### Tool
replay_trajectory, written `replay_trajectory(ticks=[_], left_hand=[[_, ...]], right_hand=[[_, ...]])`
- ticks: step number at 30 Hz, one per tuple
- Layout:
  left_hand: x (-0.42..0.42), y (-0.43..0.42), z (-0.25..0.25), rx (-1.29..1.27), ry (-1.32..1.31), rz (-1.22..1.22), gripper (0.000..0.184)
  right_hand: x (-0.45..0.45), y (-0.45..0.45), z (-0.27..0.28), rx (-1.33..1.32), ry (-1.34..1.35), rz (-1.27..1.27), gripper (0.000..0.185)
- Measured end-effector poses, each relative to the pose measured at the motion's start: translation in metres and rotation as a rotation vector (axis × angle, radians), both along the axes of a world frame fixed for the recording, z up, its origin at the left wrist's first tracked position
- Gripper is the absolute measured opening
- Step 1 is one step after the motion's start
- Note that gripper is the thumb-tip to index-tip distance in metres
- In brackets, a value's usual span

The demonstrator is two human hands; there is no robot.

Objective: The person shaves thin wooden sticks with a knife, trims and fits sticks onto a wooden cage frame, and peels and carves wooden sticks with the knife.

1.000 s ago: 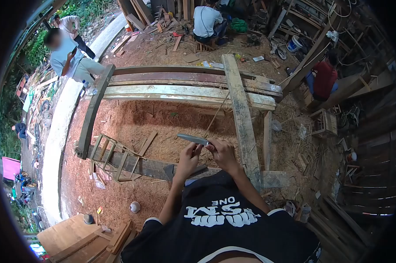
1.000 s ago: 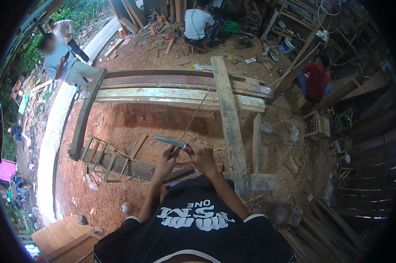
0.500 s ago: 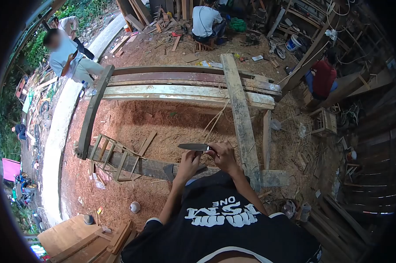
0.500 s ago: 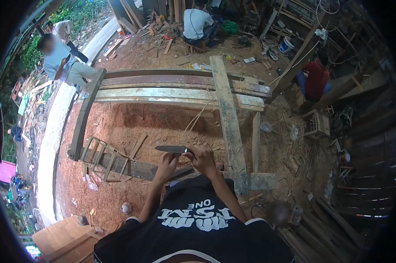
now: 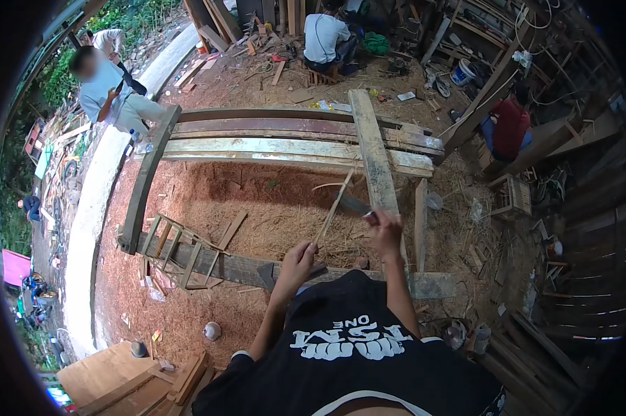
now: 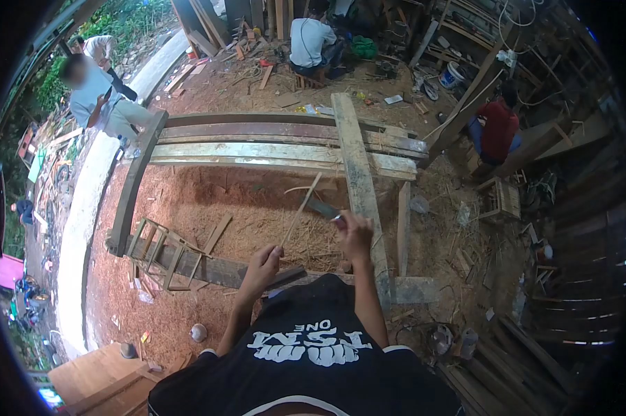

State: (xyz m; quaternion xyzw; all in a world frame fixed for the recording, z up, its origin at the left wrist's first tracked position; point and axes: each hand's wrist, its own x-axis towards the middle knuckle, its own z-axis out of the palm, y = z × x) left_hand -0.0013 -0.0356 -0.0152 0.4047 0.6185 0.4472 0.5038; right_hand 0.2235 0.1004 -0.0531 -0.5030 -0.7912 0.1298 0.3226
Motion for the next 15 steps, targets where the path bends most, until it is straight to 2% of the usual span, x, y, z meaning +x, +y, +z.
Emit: replay_trajectory(ticks=[1, 4, 6, 7, 10, 12, 15], left_hand=[[0.0, -0.002, 0.003, -0.016, 0.014, -0.018, 0.029], [-0.005, 0.001, -0.029, 0.085, 0.053, 0.013, 0.028], [-0.009, 0.003, -0.021, -0.028, -0.076, 0.02, 0.028], [-0.011, 0.004, -0.013, -0.085, -0.14, 0.03, 0.028], [-0.007, 0.005, -0.001, 0.021, 0.055, -0.012, 0.028], [0.0, 0.005, 0.013, -0.041, 0.008, 0.017, 0.029], [-0.003, 0.004, 0.003, -0.008, 0.022, -0.007, 0.029]], right_hand=[[0.005, 0.005, -0.002, 0.0, -0.008, -0.043, 0.035], [-0.006, -0.005, -0.003, -0.12, 0.036, -0.039, 0.036], [-0.019, -0.012, -0.001, -0.242, 0.133, -0.067, 0.034], [-0.021, -0.012, 0.004, -0.194, 0.109, -0.03, 0.033], [-0.028, -0.015, 0.014, -0.049, 0.075, 0.116, 0.029], [-0.041, -0.024, 0.013, 0.043, 0.11, 0.25, 0.025], [-0.019, 0.018, 0.004, 0.092, 0.04, 0.021, 0.028]])
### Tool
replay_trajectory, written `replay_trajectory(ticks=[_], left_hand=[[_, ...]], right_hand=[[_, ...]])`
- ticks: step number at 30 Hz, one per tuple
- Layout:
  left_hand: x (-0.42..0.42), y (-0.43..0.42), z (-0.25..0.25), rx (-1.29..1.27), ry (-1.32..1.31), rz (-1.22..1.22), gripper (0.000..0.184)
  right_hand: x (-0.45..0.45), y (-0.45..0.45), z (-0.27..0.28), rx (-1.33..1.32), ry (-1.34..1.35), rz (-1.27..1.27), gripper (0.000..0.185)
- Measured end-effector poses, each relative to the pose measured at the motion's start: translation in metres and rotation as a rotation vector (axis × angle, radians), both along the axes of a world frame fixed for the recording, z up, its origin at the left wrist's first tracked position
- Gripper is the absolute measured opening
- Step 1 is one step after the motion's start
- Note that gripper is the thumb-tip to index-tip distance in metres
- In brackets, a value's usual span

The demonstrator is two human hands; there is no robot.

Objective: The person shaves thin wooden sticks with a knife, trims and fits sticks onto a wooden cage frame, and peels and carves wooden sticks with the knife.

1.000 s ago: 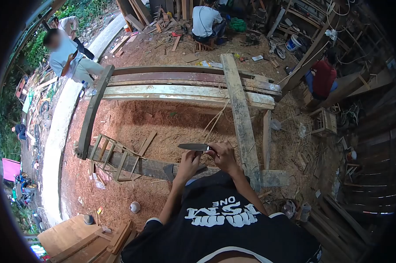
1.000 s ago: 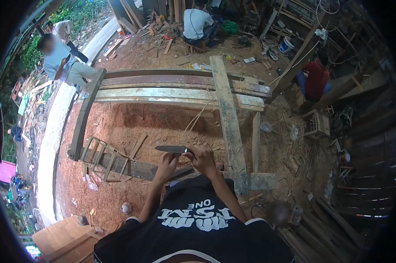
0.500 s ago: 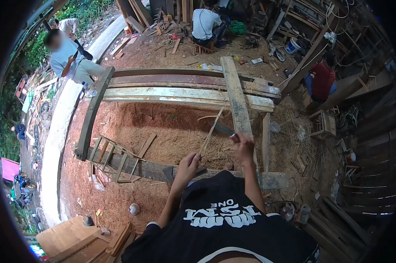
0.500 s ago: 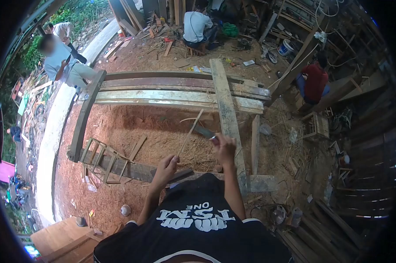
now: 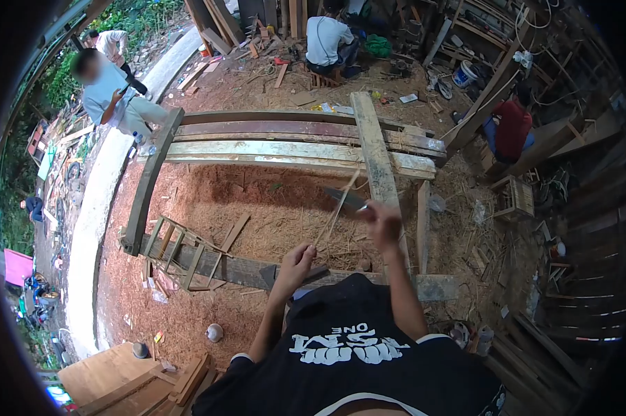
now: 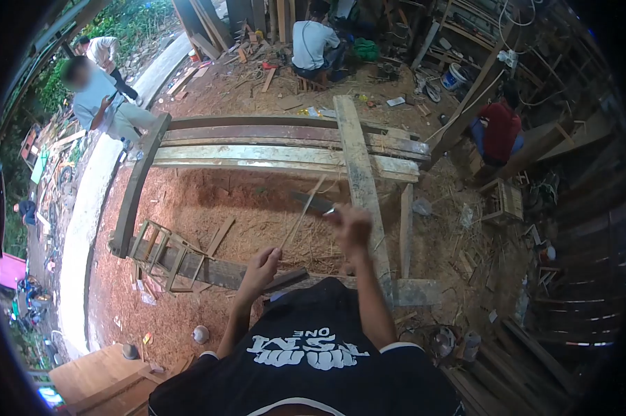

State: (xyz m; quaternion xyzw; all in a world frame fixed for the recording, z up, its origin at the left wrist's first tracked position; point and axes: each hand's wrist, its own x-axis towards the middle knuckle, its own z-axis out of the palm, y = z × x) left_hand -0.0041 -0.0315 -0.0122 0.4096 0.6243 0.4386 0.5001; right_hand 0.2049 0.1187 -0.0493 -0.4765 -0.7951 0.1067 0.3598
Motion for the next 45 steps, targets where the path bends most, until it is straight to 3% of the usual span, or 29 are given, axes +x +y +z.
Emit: replay_trajectory(ticks=[1, 4, 5, 11, 13, 18, 19, 22, 25, 28, 32, 35, 38, 39, 41, 43, 45], left_hand=[[-0.002, -0.003, -0.001, 0.026, 0.018, -0.015, 0.029], [0.002, 0.005, 0.015, -0.048, 0.002, 0.042, 0.03], [-0.003, 0.006, -0.006, 0.049, 0.056, 0.036, 0.03], [-0.008, -0.006, -0.031, 0.017, -0.025, 0.026, 0.03], [-0.002, -0.001, -0.015, 0.047, -0.019, 0.024, 0.031], [-0.002, 0.008, -0.034, 0.128, 0.098, 0.002, 0.035], [-0.004, 0.003, -0.027, 0.14, 0.103, -0.026, 0.036], [0.001, 0.007, 0.002, 0.102, 0.122, -0.027, 0.036], [0.007, 0.019, 0.008, 0.082, 0.1, -0.018, 0.036], [-0.002, 0.012, -0.005, 0.081, 0.11, -0.028, 0.034], [-0.01, 0.011, -0.026, 0.048, 0.049, -0.051, 0.032], [-0.005, 0.016, -0.023, 0.042, 0.08, -0.049, 0.032], [0.003, 0.021, -0.022, 0.073, 0.085, -0.02, 0.032], [0.002, 0.018, -0.016, 0.048, 0.034, -0.019, 0.032], [-0.002, 0.008, 0.002, -0.002, -0.067, -0.007, 0.033], [-0.007, -0.006, 0.001, 0.002, -0.015, -0.037, 0.033], [-0.012, -0.002, -0.011, 0.08, 0.044, -0.069, 0.032]], right_hand=[[0.01, 0.016, 0.016, 0.175, -0.057, 0.089, 0.029], [-0.018, -0.002, 0.032, 0.032, 0.048, 0.008, 0.03], [-0.021, -0.005, 0.027, 0.016, 0.061, -0.002, 0.031], [-0.014, -0.004, 0.031, 0.04, 0.012, 0.117, 0.03], [-0.015, -0.007, 0.032, 0.038, -0.001, 0.152, 0.029], [-0.035, -0.03, 0.022, 0.137, -0.079, 0.275, 0.028], [-0.023, -0.01, 0.014, 0.142, -0.208, 0.118, 0.032], [-0.007, 0.032, 0.034, 0.277, -0.019, 0.088, 0.039], [-0.01, 0.025, 0.029, 0.154, 0.022, -0.008, 0.039], [-0.014, 0.017, 0.016, -0.38, 0.251, 0.041, 0.039], [-0.007, 0.027, -0.012, -0.708, 0.495, 0.217, 0.035], [-0.018, 0.003, 0.038, -0.489, 0.177, 0.074, 0.03], [-0.029, -0.014, 0.028, 0.042, -0.015, 0.285, 0.025], [-0.025, -0.012, 0.032, 0.082, -0.188, 0.322, 0.022], [0.015, 0.042, 0.03, 0.191, -0.079, 0.034, 0.022], [0.047, 0.067, 0.036, 0.124, -0.114, -0.188, 0.024], [0.038, 0.057, 0.038, 0.119, -0.099, -0.124, 0.029]])
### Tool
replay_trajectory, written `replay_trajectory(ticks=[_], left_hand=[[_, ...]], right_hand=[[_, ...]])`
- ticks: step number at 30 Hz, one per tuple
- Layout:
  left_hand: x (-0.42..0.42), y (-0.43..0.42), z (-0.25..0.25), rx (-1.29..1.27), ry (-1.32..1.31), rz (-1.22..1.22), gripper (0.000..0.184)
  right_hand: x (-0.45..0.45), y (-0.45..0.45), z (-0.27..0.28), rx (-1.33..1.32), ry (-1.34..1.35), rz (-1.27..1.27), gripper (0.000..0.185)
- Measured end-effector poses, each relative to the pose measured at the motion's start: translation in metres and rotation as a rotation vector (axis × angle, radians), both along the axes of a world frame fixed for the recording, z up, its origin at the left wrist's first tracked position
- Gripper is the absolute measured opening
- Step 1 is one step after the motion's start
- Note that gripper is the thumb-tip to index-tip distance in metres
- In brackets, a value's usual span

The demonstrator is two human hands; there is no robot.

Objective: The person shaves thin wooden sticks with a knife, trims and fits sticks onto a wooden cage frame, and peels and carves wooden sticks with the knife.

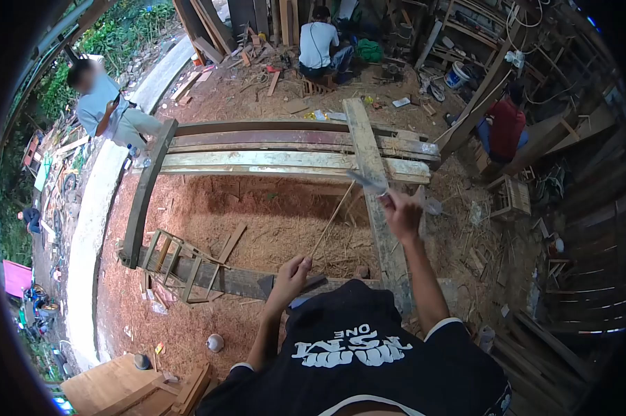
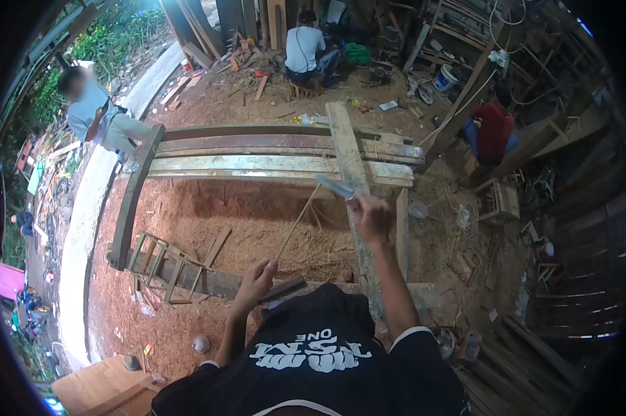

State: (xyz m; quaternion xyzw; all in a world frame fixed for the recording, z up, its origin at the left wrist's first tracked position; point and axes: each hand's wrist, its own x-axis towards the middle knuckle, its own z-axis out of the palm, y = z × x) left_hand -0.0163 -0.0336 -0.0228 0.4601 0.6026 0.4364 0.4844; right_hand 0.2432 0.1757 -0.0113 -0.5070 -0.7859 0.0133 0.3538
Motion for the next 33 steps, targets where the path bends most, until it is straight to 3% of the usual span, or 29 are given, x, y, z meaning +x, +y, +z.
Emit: replay_trajectory(ticks=[2, 9, 15, 25, 28, 33], left_hand=[[0.005, 0.003, -0.001, -0.087, -0.131, 0.038, 0.032], [0.0, 0.02, 0.014, -0.184, -0.459, 0.051, 0.031], [0.001, 0.028, -0.004, -0.116, -0.516, 0.12, 0.031], [0.007, 0.037, 0.029, -0.13, -0.477, 0.133, 0.024], [0.005, 0.039, 0.011, -0.083, -0.499, 0.12, 0.021], [0.009, 0.036, -0.007, -0.026, -0.302, 0.125, 0.017]], right_hand=[[-0.014, -0.028, -0.008, 0.007, 0.068, 0.009, 0.038], [-0.025, -0.064, -0.023, -0.424, 0.321, -0.097, 0.047], [-0.021, -0.072, -0.033, -0.375, 0.583, -0.126, 0.045], [-0.068, -0.108, -0.001, -0.346, 0.337, 0.272, 0.033], [-0.079, -0.11, -0.001, -0.385, 0.296, 0.357, 0.032], [-0.084, -0.113, 0.0, -0.352, 0.242, 0.434, 0.033]])
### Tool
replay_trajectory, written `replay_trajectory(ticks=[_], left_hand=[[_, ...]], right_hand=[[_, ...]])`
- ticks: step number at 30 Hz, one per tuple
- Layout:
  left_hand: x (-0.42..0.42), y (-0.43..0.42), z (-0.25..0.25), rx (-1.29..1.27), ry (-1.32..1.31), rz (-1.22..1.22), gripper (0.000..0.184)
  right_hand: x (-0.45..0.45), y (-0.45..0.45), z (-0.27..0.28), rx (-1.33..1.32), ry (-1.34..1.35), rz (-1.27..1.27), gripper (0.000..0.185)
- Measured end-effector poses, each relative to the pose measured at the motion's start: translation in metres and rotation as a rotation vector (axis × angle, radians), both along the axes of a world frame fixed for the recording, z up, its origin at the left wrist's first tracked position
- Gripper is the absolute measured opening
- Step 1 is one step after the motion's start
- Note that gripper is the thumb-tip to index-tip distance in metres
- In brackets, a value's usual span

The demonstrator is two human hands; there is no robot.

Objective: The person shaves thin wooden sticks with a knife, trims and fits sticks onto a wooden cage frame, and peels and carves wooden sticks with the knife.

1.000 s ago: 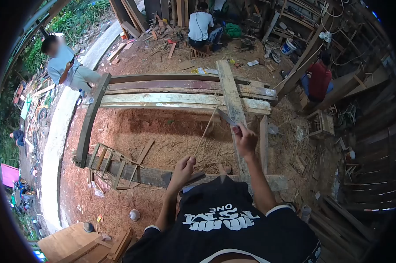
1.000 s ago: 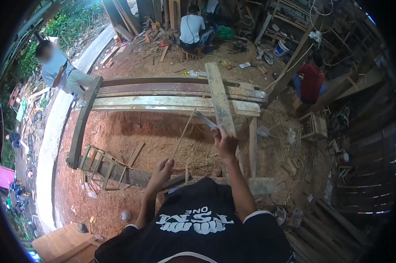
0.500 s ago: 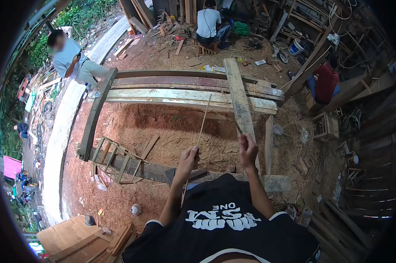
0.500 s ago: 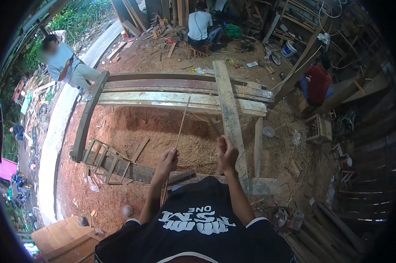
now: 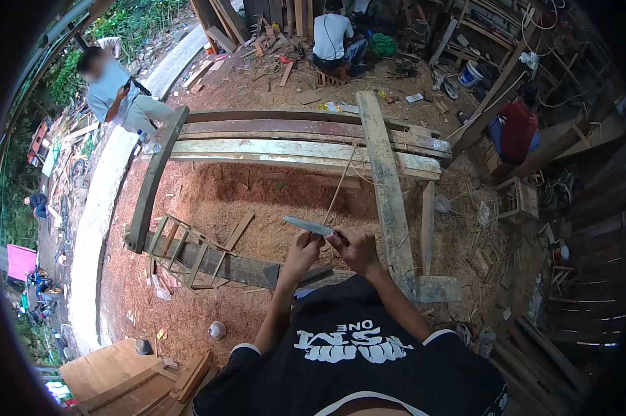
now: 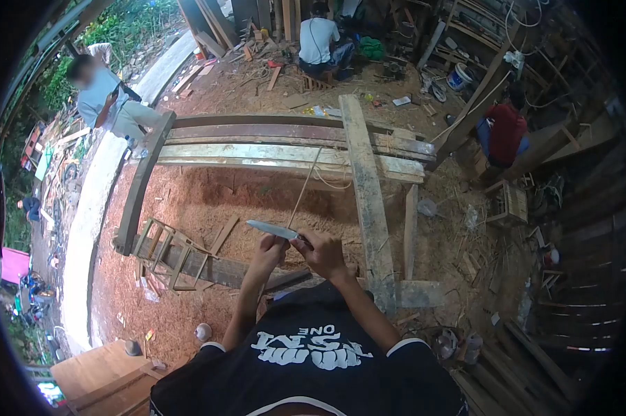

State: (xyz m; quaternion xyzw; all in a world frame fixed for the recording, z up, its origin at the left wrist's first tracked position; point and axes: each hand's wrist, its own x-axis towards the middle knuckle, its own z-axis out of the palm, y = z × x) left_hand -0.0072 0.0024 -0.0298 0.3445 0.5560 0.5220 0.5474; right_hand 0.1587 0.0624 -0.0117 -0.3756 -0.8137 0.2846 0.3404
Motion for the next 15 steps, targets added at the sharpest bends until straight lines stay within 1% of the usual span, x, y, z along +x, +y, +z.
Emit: replay_trajectory(ticks=[4, 7, 10, 13, 15], left_hand=[[0.003, -0.002, 0.01, 0.053, 0.123, 0.059, 0.016], [0.004, -0.008, -0.002, 0.204, 0.535, 0.124, 0.012], [0.004, -0.012, 0.003, 0.212, 0.662, 0.098, 0.009], [0.008, -0.018, 0.009, 0.243, 0.621, 0.121, 0.011], [0.003, -0.017, -0.007, 0.263, 0.675, 0.107, 0.013]], right_hand=[[0.001, -0.001, 0.004, -0.003, 0.018, 0.018, 0.035], [0.004, 0.006, 0.012, 0.082, 0.074, 0.06, 0.036], [0.009, 0.01, 0.024, 0.197, 0.052, 0.085, 0.033], [0.014, 0.017, 0.019, 0.258, 0.039, 0.126, 0.033], [0.016, 0.025, 0.018, 0.292, 0.025, 0.149, 0.034]])
